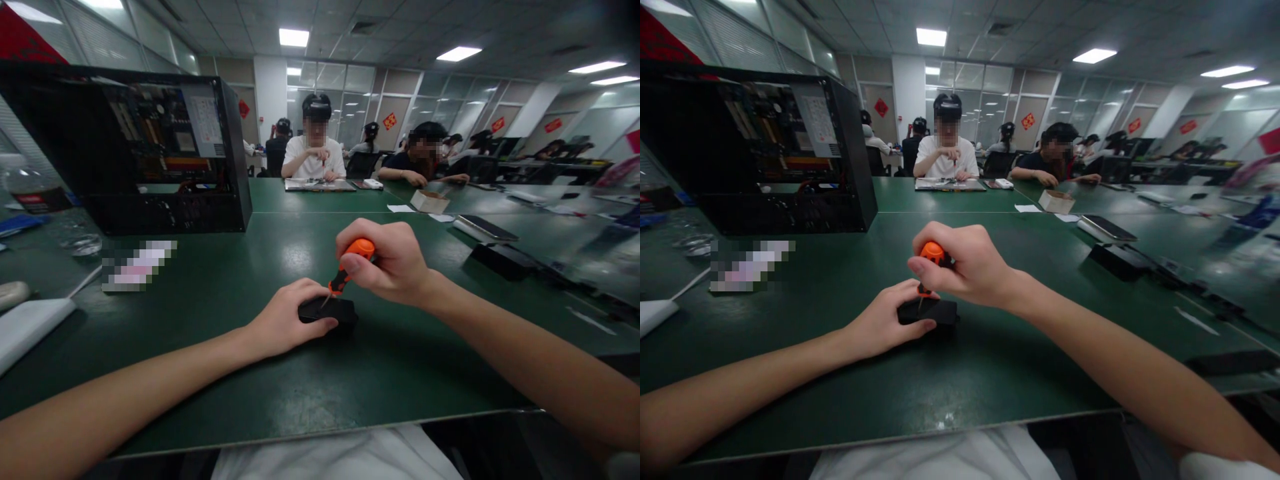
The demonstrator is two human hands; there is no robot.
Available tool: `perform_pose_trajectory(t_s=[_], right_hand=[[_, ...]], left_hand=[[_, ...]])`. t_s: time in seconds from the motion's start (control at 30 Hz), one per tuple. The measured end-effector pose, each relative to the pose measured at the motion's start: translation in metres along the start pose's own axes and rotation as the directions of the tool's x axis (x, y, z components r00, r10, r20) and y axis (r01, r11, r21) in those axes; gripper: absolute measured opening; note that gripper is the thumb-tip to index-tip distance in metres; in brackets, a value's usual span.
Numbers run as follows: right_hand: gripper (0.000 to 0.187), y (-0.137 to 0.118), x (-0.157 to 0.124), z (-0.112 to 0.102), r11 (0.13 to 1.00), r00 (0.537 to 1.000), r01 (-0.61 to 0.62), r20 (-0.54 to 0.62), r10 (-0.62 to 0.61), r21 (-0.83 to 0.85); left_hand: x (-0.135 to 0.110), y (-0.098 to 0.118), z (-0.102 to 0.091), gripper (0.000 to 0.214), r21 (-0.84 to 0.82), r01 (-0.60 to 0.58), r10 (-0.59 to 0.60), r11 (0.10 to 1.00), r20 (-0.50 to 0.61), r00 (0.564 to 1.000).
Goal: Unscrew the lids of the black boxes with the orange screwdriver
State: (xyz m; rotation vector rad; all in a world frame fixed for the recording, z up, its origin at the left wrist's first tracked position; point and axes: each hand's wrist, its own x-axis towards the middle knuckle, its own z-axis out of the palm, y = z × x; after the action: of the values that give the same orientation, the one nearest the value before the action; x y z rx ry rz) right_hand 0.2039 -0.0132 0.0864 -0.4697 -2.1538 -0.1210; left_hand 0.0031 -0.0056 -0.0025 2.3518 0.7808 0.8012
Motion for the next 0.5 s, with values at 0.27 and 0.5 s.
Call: perform_pose_trajectory(t_s=[0.27, 0.5], right_hand=[[0.026, 0.002, -0.001, 0.001, 1.000, 1.000, -0.015, 0.010, 0.015, -0.003], [0.017, -0.002, 0.010, -0.006, 0.995, 0.987, -0.080, 0.144, 0.072, 0.056]], left_hand=[[0.000, -0.002, 0.000, 0.037, -0.029, 0.017, -0.017, 0.999, 0.017, 1.000], [0.000, -0.004, 0.001, 0.040, -0.043, 0.043, -0.042, 0.998, 0.024, 0.999]])
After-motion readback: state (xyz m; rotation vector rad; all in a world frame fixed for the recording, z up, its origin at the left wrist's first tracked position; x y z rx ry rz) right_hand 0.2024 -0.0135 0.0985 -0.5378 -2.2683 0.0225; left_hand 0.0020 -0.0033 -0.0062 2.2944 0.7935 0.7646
